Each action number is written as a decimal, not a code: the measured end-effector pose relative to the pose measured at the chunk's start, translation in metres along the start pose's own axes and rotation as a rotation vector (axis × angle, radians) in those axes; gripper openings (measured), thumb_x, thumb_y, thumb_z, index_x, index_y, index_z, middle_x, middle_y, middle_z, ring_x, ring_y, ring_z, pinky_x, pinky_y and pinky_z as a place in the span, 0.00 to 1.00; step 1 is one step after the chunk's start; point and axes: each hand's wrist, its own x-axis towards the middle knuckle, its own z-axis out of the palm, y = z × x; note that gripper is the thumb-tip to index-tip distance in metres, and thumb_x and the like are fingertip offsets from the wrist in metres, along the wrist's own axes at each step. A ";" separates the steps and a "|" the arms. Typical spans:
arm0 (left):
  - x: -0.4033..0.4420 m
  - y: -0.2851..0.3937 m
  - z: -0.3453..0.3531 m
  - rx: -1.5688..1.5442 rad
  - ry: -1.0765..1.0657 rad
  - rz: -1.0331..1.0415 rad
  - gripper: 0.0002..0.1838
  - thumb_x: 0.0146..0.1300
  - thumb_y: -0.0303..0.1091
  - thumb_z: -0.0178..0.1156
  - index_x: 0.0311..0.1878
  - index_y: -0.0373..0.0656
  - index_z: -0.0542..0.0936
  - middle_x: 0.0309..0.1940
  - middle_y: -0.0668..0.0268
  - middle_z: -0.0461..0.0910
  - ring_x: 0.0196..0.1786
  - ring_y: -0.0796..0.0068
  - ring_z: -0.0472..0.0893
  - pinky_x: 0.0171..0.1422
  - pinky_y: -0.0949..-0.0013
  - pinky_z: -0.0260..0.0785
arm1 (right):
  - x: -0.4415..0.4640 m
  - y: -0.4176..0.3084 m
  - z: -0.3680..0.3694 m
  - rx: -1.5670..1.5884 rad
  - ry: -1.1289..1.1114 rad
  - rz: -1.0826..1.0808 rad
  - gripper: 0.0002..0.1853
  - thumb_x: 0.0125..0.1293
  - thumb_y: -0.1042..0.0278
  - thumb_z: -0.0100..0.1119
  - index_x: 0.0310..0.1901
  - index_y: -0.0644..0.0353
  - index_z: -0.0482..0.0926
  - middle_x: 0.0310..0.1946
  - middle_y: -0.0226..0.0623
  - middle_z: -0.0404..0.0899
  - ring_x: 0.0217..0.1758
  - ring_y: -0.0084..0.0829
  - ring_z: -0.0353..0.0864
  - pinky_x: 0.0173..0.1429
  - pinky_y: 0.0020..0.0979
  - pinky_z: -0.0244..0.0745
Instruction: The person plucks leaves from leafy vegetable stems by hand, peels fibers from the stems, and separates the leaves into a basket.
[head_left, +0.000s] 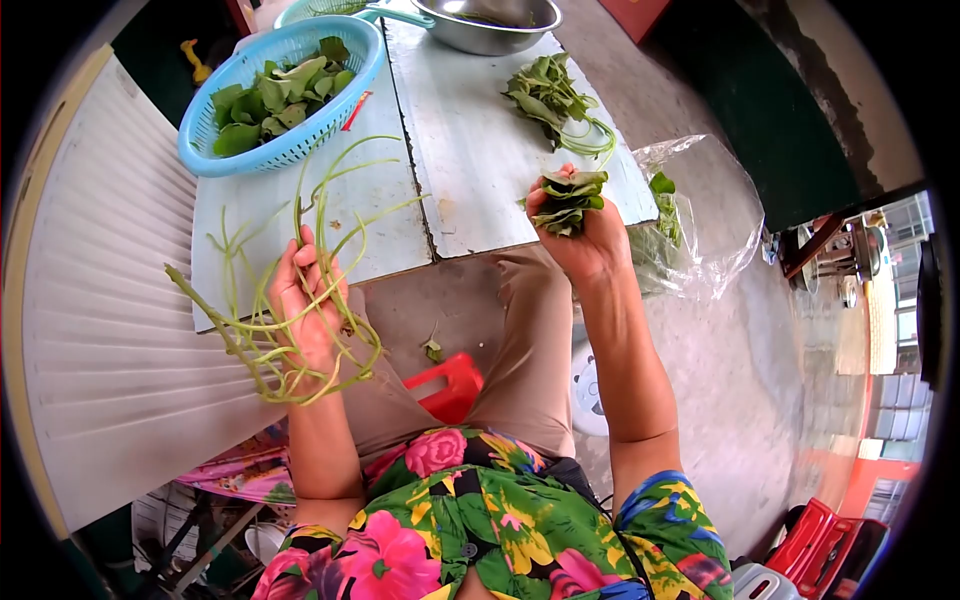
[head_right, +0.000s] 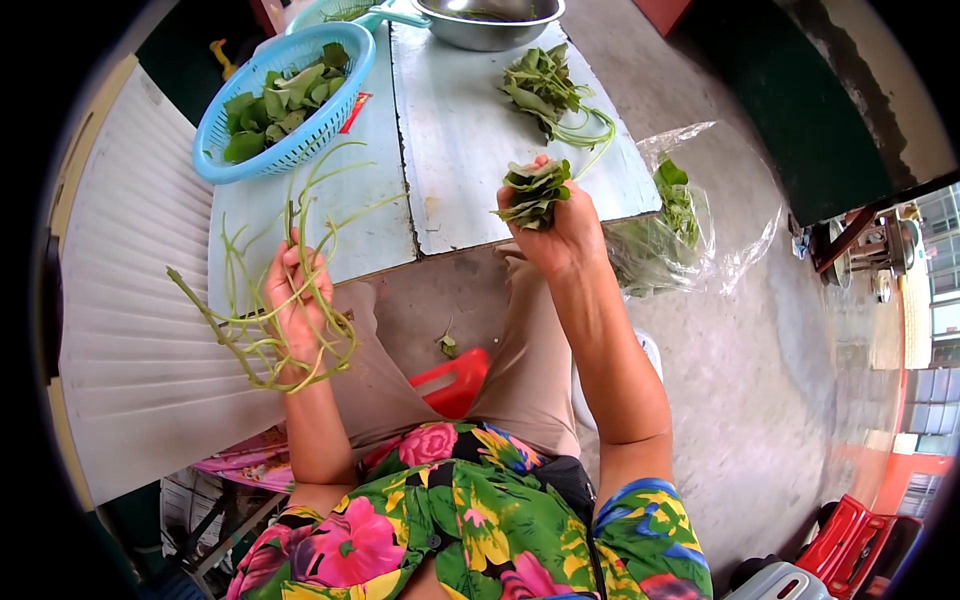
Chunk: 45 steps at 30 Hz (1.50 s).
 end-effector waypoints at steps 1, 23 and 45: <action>0.000 0.000 0.002 -0.007 0.010 0.006 0.10 0.62 0.30 0.49 0.43 0.35 0.73 0.20 0.72 0.68 0.18 0.84 0.57 0.18 0.81 0.49 | 0.000 0.002 0.008 -0.008 -0.005 0.004 0.05 0.61 0.75 0.41 0.32 0.60 0.70 0.31 0.39 0.71 0.33 0.36 0.72 0.41 0.37 0.73; 0.009 -0.005 0.046 0.402 0.270 0.106 0.09 0.61 0.36 0.52 0.41 0.43 0.72 0.22 0.72 0.69 0.17 0.87 0.62 0.18 0.83 0.54 | 0.069 0.037 0.226 -0.711 -0.301 -0.090 0.07 0.65 0.66 0.45 0.38 0.61 0.67 0.25 0.35 0.67 0.26 0.29 0.69 0.32 0.33 0.70; -0.004 -0.009 0.051 0.380 0.177 0.064 0.07 0.62 0.34 0.50 0.41 0.43 0.71 0.22 0.72 0.72 0.22 0.84 0.68 0.27 0.78 0.63 | 0.094 0.085 0.230 -1.347 -0.430 -0.173 0.26 0.65 0.50 0.43 0.52 0.67 0.66 0.46 0.43 0.70 0.47 0.32 0.72 0.49 0.31 0.69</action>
